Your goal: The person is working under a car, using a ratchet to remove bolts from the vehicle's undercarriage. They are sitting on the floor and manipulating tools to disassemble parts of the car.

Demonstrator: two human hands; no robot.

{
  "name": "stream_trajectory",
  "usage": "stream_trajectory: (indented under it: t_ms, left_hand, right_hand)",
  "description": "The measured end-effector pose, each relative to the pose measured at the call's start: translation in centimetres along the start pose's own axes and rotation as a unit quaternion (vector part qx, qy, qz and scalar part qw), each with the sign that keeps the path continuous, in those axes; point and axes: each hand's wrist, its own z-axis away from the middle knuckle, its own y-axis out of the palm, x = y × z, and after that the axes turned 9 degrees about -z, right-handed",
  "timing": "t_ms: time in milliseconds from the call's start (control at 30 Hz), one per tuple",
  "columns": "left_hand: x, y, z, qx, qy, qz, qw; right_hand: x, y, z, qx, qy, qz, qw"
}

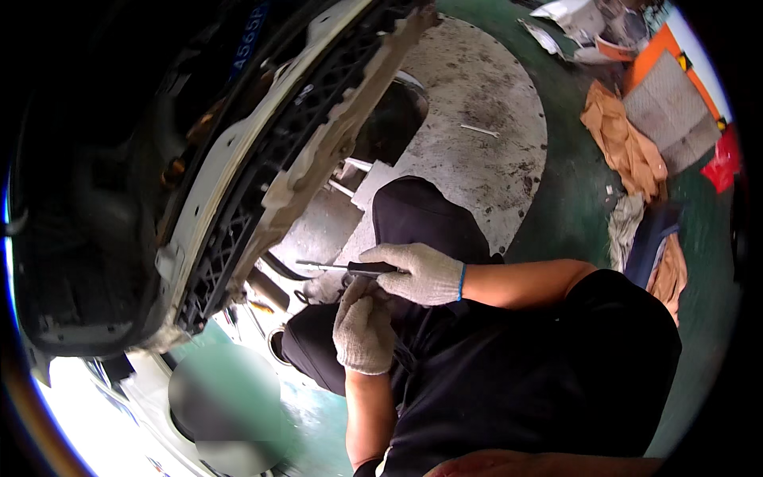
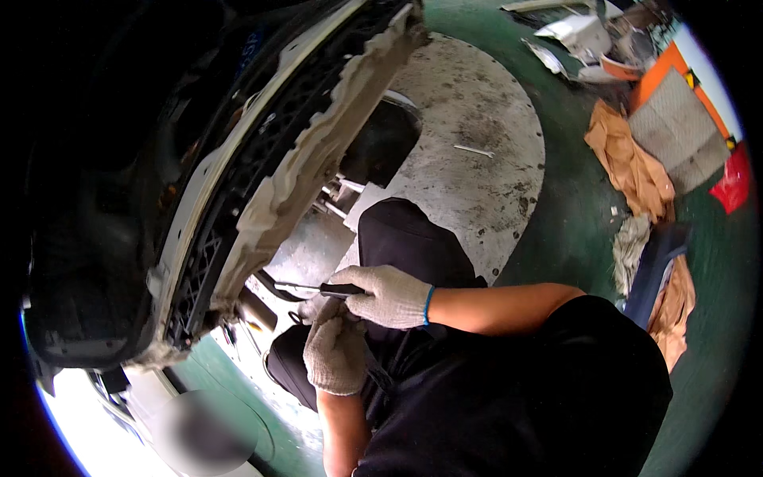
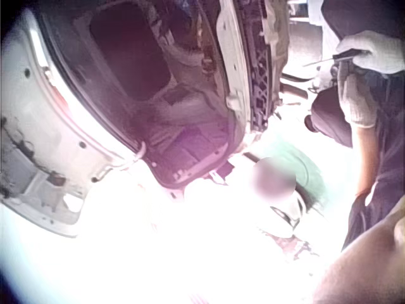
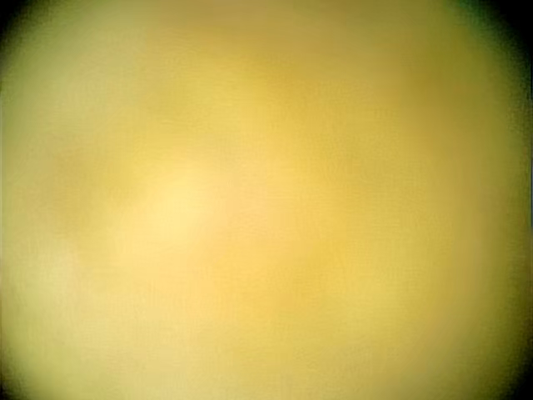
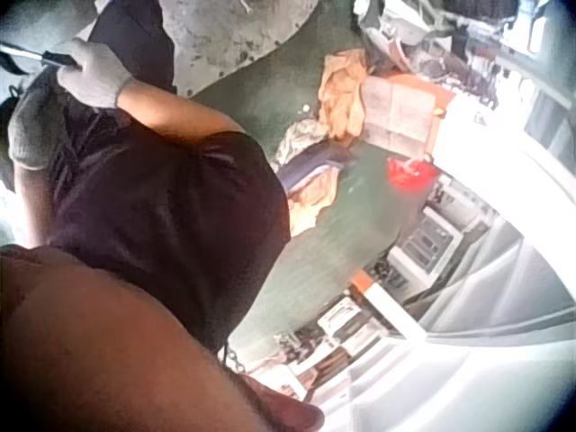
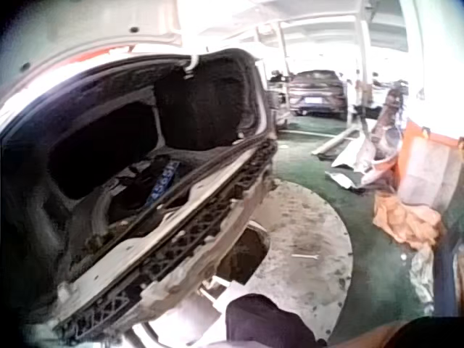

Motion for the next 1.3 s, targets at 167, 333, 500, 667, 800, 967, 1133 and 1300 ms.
stream_trajectory:
  t_ms: [167,333,500,667,800,967,1133,1300]
  left_hand:
    - [-3.2,2.8,-1.7,-0.102,-0.014,-0.018,0.995]
    - [-5.3,0.6,-5.8,-0.078,0.115,-0.003,0.99]
    - [-6.1,1.6,-8.3,-0.026,0.143,0.082,0.986]
    - [-5.7,2.7,-9.0,-0.006,0.16,0.052,0.986]
    - [-5.9,4.2,-9.1,-0.05,0.192,-0.04,0.979]
    - [-7.1,3.9,-8.7,-0.058,0.247,-0.087,0.963]
    - [-6.5,2.5,-7.6,-0.161,0.308,-0.07,0.935]
    - [-5.8,0.2,-7.0,-0.177,0.329,0.035,0.927]
  right_hand:
    - [3.5,-5.1,0.5,-0.06,0.154,-0.159,0.973]
    - [4.2,-9.7,1.7,-0.001,0.14,-0.221,0.965]
    - [4.5,-9.9,2.6,-0.007,0.125,-0.249,0.96]
    - [3.3,-11.4,2.6,-0.007,0.135,-0.246,0.96]
    - [3.0,-12.3,2.5,0.008,0.123,-0.24,0.963]
    - [2.6,-11.2,1.4,0.017,0.13,-0.35,0.927]
    - [3.3,-8.6,-0.3,0.027,0.161,-0.423,0.891]
    - [2.7,-4.4,-1.7,-0.01,0.178,-0.399,0.9]
